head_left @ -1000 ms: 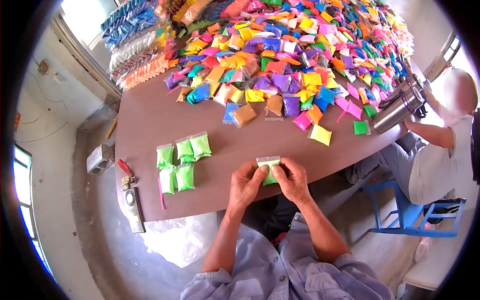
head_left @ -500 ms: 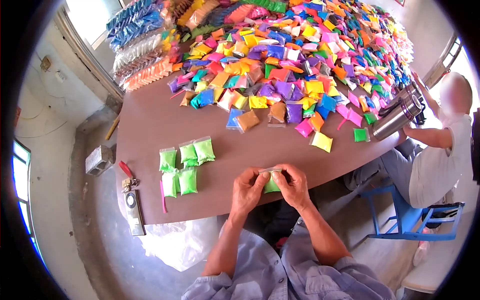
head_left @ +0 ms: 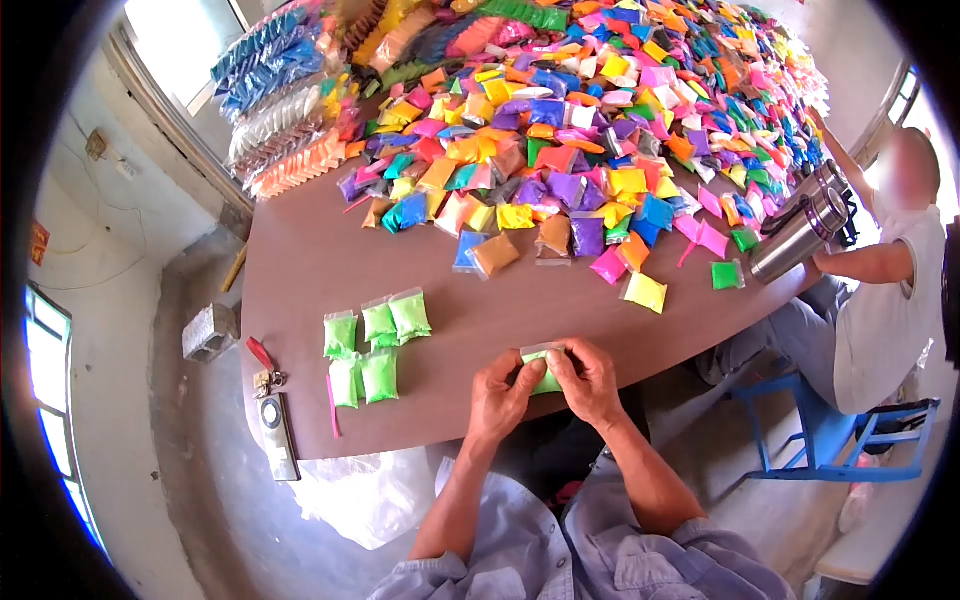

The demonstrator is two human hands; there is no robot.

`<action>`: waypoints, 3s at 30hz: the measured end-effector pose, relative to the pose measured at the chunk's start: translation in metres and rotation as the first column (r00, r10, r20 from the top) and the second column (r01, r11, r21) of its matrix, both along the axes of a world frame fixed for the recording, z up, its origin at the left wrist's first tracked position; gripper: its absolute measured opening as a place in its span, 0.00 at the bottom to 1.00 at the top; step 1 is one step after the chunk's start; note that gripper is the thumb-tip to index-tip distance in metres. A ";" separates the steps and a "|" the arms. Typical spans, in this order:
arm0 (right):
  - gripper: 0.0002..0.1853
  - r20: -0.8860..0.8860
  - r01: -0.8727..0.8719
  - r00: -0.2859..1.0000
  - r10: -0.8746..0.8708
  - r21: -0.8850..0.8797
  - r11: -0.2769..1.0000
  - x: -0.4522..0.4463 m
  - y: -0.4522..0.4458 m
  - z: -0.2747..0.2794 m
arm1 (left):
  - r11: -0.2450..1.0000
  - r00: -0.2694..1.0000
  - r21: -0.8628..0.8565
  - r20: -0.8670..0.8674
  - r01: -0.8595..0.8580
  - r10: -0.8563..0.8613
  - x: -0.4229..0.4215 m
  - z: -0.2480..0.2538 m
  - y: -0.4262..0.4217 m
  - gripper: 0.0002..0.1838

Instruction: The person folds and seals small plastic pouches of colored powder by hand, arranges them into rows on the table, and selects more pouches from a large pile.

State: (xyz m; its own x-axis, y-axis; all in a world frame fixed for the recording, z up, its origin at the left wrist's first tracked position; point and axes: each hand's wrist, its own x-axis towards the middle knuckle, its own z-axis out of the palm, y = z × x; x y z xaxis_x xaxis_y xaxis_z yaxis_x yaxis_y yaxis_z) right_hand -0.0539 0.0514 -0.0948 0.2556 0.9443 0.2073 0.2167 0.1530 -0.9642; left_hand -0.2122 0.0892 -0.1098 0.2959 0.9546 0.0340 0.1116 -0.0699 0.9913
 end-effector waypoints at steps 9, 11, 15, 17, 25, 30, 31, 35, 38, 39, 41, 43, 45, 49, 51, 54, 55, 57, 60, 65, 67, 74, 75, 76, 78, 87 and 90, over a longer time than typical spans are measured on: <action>0.08 -0.037 0.097 0.995 -0.095 0.081 0.992 0.003 0.000 -0.014 | 0.996 0.996 -0.066 -0.057 0.067 -0.071 0.003 0.011 -0.002 0.18; 0.09 -0.059 0.093 0.994 -0.089 0.069 0.993 0.002 -0.001 -0.011 | 0.997 0.995 -0.047 -0.084 0.055 -0.059 0.001 0.006 -0.001 0.17; 0.10 -0.026 0.065 0.998 -0.063 0.052 0.997 0.003 0.001 -0.018 | 0.991 0.996 -0.127 -0.064 0.051 -0.059 -0.003 0.014 -0.001 0.17; 0.07 -0.028 0.058 0.998 -0.056 0.088 0.994 0.003 0.002 -0.016 | 0.997 0.999 -0.071 -0.007 0.043 -0.044 0.003 0.014 -0.002 0.16; 0.10 -0.128 0.105 0.987 -0.099 0.045 0.993 0.003 0.001 -0.026 | 1.000 0.996 -0.010 -0.089 0.021 -0.022 0.006 0.017 -0.003 0.13; 0.10 -0.078 0.123 0.990 -0.115 0.114 0.986 0.002 -0.001 -0.018 | 0.986 0.984 0.031 -0.070 -0.163 0.165 0.013 0.016 -0.003 0.12; 0.10 -0.077 0.129 0.990 -0.121 0.114 0.985 0.002 -0.002 -0.017 | 0.987 0.985 0.031 -0.069 -0.157 0.159 0.016 0.016 -0.005 0.12; 0.12 0.037 0.114 0.992 -0.122 0.163 0.980 0.002 -0.001 -0.009 | 0.938 0.947 0.286 -0.192 -0.196 0.256 0.027 0.016 -0.009 0.10; 0.14 -0.024 0.108 0.994 -0.105 0.159 0.981 0.002 -0.003 -0.006 | 0.881 0.927 0.456 -0.266 -0.123 0.266 0.031 0.015 -0.012 0.13; 0.14 -0.024 0.114 0.993 -0.112 0.160 0.981 0.002 -0.002 -0.006 | 0.833 0.915 0.550 -0.300 -0.064 0.269 0.030 0.015 -0.013 0.16; 0.12 -0.137 0.113 0.986 -0.097 0.120 0.986 0.003 -0.003 -0.007 | 0.771 0.902 0.637 -0.337 0.007 0.270 0.027 0.014 -0.014 0.20; 0.12 -0.121 0.137 0.985 -0.126 0.092 0.986 0.006 -0.004 -0.009 | 0.742 0.909 0.666 -0.349 0.069 0.229 0.027 0.027 -0.020 0.24; 0.13 -0.105 0.157 0.983 -0.150 0.061 0.986 0.007 -0.004 -0.015 | 0.878 0.963 0.479 -0.248 0.024 0.109 0.022 0.026 -0.024 0.25; 0.10 -0.052 0.127 0.991 -0.121 0.133 0.983 0.007 -0.004 -0.016 | 0.996 0.984 0.000 0.153 -0.088 0.087 0.017 0.013 -0.018 0.23; 0.08 -0.040 0.112 0.993 -0.108 0.134 0.985 0.007 -0.005 -0.014 | 0.998 0.994 -0.031 0.090 -0.058 0.061 0.011 0.015 -0.014 0.20; 0.09 -0.064 0.094 0.994 -0.090 0.072 0.993 0.005 -0.005 -0.012 | 0.996 0.998 -0.081 0.059 -0.026 0.030 0.005 0.011 -0.010 0.16; 0.10 -0.093 0.087 0.992 -0.080 0.074 0.993 0.003 -0.005 -0.010 | 0.995 0.995 -0.096 0.090 -0.023 0.032 0.005 0.009 -0.010 0.14; 0.11 -0.118 0.088 0.990 -0.079 0.078 0.993 0.002 -0.004 -0.010 | 0.998 0.998 -0.058 0.053 -0.038 0.042 0.006 0.012 -0.010 0.12; 0.15 -0.142 -0.024 0.990 0.026 0.016 1.000 0.008 -0.005 -0.009 | 0.994 0.996 -0.102 0.083 -0.026 0.035 0.005 0.010 -0.011 0.14; 0.12 0.013 0.003 1.000 -0.006 0.206 0.979 0.006 -0.002 -0.017 | 0.996 0.992 -0.081 0.114 -0.034 0.043 0.003 0.010 -0.007 0.13; 0.11 -0.032 0.025 0.999 -0.021 0.138 0.990 0.003 -0.004 -0.015 | 1.000 0.995 0.004 0.093 -0.022 0.021 0.002 0.001 -0.005 0.10; 0.10 -0.006 0.037 0.999 -0.036 0.165 0.986 0.005 -0.001 -0.018 | 0.997 0.993 -0.025 0.093 -0.075 0.077 0.007 0.013 -0.012 0.08; 0.10 -0.013 0.029 1.000 -0.027 0.166 0.986 0.005 -0.001 -0.018 | 0.997 0.993 -0.024 0.094 -0.076 0.078 0.007 0.013 -0.011 0.08; 0.10 -0.022 0.022 1.000 -0.018 0.166 0.986 0.005 -0.002 -0.019 | 0.997 0.992 -0.012 0.100 -0.074 0.075 0.007 0.011 -0.010 0.08; 0.09 -0.020 0.011 1.000 -0.008 0.150 0.989 0.005 -0.002 -0.019 | 0.997 0.992 0.001 0.102 -0.073 0.073 0.005 0.008 -0.009 0.08; 0.09 -0.011 0.010 1.000 -0.009 0.158 0.987 0.004 -0.001 -0.022 | 0.993 0.979 0.003 0.168 -0.116 0.114 0.013 0.017 -0.012 0.07; 0.08 0.021 0.011 1.000 -0.015 0.165 0.986 0.004 -0.002 -0.020 | 0.996 0.992 0.004 0.087 -0.088 0.087 0.006 0.007 -0.009 0.07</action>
State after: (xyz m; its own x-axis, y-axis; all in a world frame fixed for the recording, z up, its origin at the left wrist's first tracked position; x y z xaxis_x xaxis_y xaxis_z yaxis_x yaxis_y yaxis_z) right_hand -0.0498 0.0498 -0.1145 0.2611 0.8933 0.3659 0.2405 0.3069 -0.9208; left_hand -0.2067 0.0806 -0.1032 0.2068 0.9763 0.0633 0.0313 -0.0713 0.9970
